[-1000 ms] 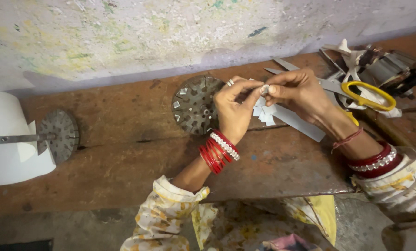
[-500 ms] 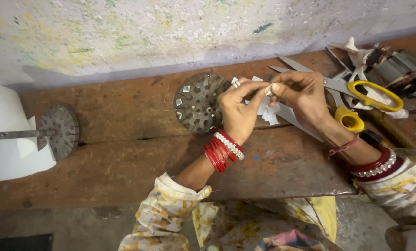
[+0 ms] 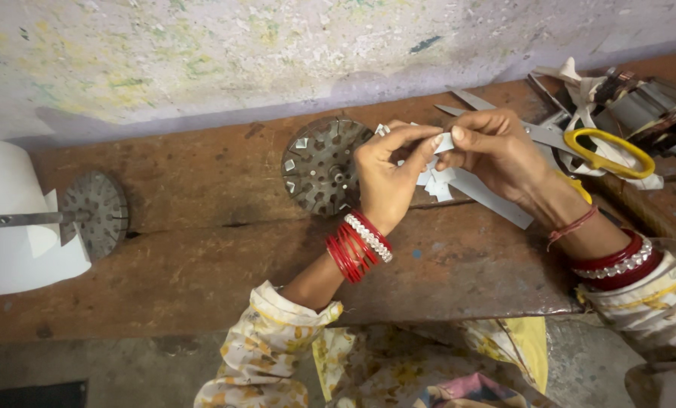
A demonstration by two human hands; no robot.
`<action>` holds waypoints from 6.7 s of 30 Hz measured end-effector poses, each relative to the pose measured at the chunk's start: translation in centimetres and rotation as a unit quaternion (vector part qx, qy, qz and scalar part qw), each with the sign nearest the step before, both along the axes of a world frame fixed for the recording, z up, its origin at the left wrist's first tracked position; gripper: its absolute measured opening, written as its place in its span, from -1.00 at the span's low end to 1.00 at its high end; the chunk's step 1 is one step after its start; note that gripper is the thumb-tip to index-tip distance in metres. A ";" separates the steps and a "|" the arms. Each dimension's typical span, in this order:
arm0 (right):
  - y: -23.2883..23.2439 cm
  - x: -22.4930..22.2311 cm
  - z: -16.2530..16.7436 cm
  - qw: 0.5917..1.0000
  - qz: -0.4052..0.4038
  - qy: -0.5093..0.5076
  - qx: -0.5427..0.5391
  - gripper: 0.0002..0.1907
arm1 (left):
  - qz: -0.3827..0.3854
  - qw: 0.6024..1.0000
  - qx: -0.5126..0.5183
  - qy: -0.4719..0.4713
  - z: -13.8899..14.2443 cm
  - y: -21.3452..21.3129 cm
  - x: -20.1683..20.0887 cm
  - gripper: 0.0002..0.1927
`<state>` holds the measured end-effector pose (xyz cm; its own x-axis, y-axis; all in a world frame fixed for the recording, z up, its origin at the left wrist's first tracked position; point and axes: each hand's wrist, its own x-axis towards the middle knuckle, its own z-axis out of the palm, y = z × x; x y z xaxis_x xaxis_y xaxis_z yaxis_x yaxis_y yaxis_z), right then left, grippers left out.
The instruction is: The person folds small white paper pieces and places them into the slots of a metal circular fixture on a wooden workbench. The person repeats this process for multiple pieces, gradually filling the fixture.
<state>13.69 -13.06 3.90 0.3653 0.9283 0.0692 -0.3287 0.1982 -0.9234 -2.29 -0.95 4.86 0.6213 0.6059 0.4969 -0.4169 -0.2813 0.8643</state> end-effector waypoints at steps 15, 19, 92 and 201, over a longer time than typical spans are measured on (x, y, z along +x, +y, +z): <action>-0.1 0.4 -0.1 0.999 -0.004 -0.015 -0.028 -0.79 | 0.009 1.000 0.012 -0.005 0.3 -0.2 -0.4 -0.89; -0.1 0.2 -0.2 0.997 -0.032 -0.048 -0.041 -0.82 | 0.044 0.998 0.054 -0.004 0.4 -0.3 -0.4 -0.88; 0.2 -1.8 0.7 0.955 -0.087 -0.282 0.012 -0.83 | 0.052 0.998 0.039 0.022 -0.2 -0.3 0.1 -0.72; 0.2 -1.2 1.0 0.926 -0.165 -0.338 0.027 -0.89 | 0.014 0.996 0.018 0.082 -0.7 -0.1 0.0 -0.76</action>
